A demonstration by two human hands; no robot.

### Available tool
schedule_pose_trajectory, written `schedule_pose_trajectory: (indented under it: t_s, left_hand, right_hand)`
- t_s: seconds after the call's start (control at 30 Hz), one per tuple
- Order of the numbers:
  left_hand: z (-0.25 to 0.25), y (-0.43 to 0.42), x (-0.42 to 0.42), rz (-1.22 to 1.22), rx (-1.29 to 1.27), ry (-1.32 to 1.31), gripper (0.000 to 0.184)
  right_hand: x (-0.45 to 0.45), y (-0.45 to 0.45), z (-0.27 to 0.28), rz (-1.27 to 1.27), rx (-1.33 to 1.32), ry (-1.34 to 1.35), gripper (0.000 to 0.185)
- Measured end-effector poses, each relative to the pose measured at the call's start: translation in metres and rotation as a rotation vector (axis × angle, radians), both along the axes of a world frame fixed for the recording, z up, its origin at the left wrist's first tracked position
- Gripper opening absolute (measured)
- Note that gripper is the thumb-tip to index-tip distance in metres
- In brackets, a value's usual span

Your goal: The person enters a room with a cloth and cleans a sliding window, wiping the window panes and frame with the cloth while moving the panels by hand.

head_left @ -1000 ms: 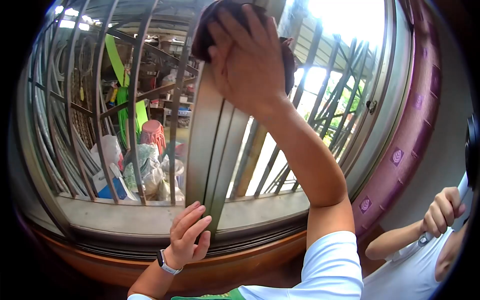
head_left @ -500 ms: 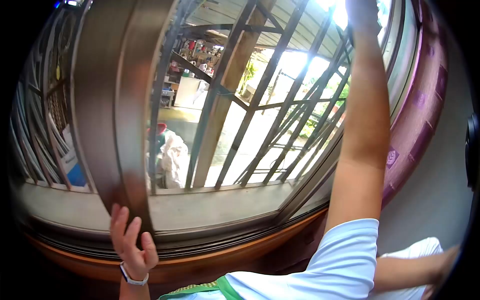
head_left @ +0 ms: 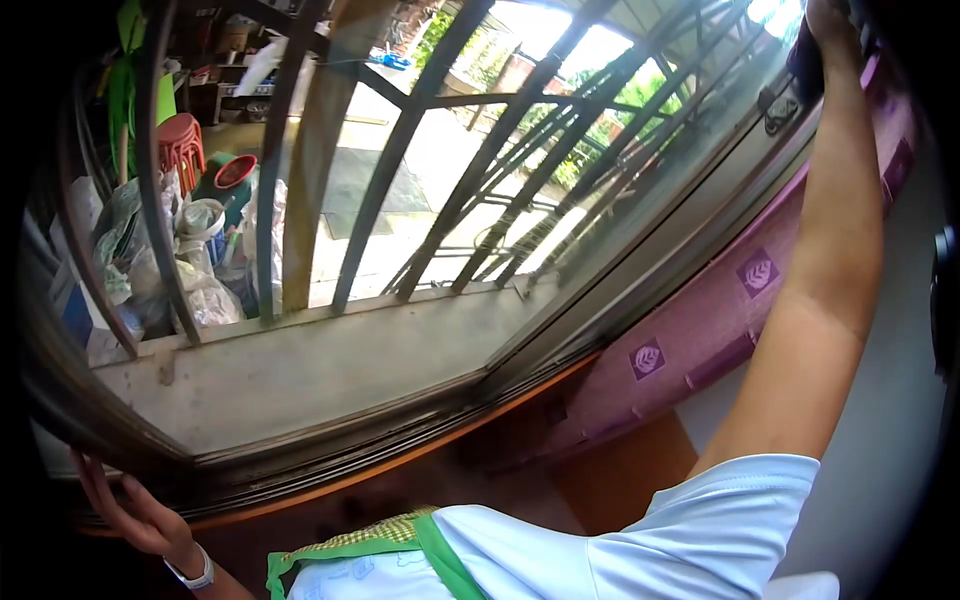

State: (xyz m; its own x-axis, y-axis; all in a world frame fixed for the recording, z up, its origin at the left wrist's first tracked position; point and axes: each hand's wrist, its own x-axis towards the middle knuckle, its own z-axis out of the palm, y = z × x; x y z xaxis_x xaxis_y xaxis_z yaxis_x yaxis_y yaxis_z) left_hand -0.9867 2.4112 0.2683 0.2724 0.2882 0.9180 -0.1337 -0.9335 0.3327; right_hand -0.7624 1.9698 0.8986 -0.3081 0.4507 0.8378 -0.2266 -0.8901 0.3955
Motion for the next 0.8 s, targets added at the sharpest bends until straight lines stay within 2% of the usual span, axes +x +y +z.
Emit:
schedule_pose_trajectory:
  t_s: [0.07, 0.17, 0.2, 0.23, 0.27, 0.33, 0.37, 0.4, 0.47, 0.6, 0.73, 0.8]
  left_hand:
    - [0.001, -0.001, 0.003, 0.012, 0.015, 0.001, 0.037]
    - [0.001, 0.003, 0.003, 0.068, 0.031, -0.039, 0.037]
    - [-0.001, -0.002, 0.006, -0.02, -0.137, -0.142, 0.037]
    - [0.001, -0.001, 0.007, 0.013, -0.101, -0.156, 0.036]
    - [0.004, 0.0, 0.006, 0.053, -0.068, -0.172, 0.036]
    - [0.016, -0.011, 0.011, 0.11, -0.013, -0.207, 0.034]
    - [0.02, -0.017, 0.012, 0.126, 0.011, -0.217, 0.035]
    - [0.022, -0.024, 0.012, 0.15, 0.035, -0.228, 0.036]
    - [0.028, -0.049, 0.017, 0.196, 0.058, -0.235, 0.036]
    - [0.048, -0.139, 0.04, 0.097, -0.053, -0.377, 0.035]
    - [0.066, -0.216, 0.047, 0.174, -0.01, -0.337, 0.036]
    - [0.075, -0.242, 0.045, 0.134, 0.004, -0.359, 0.032]
  right_hand:
    - [-0.003, -0.004, -0.015, -0.189, -0.068, 0.0, 0.031]
    - [-0.002, -0.017, -0.032, -0.685, -0.26, -0.103, 0.029]
    - [-0.003, -0.021, -0.039, -0.767, -0.291, -0.109, 0.028]
    - [-0.017, -0.012, -0.057, -0.455, -0.134, 0.135, 0.035]
    - [-0.027, -0.002, -0.078, -0.449, -0.13, 0.13, 0.035]
    - [-0.035, 0.006, -0.106, 0.536, 0.071, 0.216, 0.035]
    - [-0.028, -0.001, -0.102, 0.473, -0.102, -0.05, 0.03]
    - [-0.003, -0.023, -0.064, 0.633, -0.317, -0.172, 0.032]
    - [0.007, -0.021, -0.048, 0.862, -0.495, -0.126, 0.042]
    - [0.006, -0.03, -0.041, 0.855, -0.357, -0.114, 0.036]
    - [-0.008, -0.043, -0.042, 0.924, -0.312, -0.055, 0.031]
    - [-0.018, -0.045, -0.05, 0.986, -0.324, 0.013, 0.029]
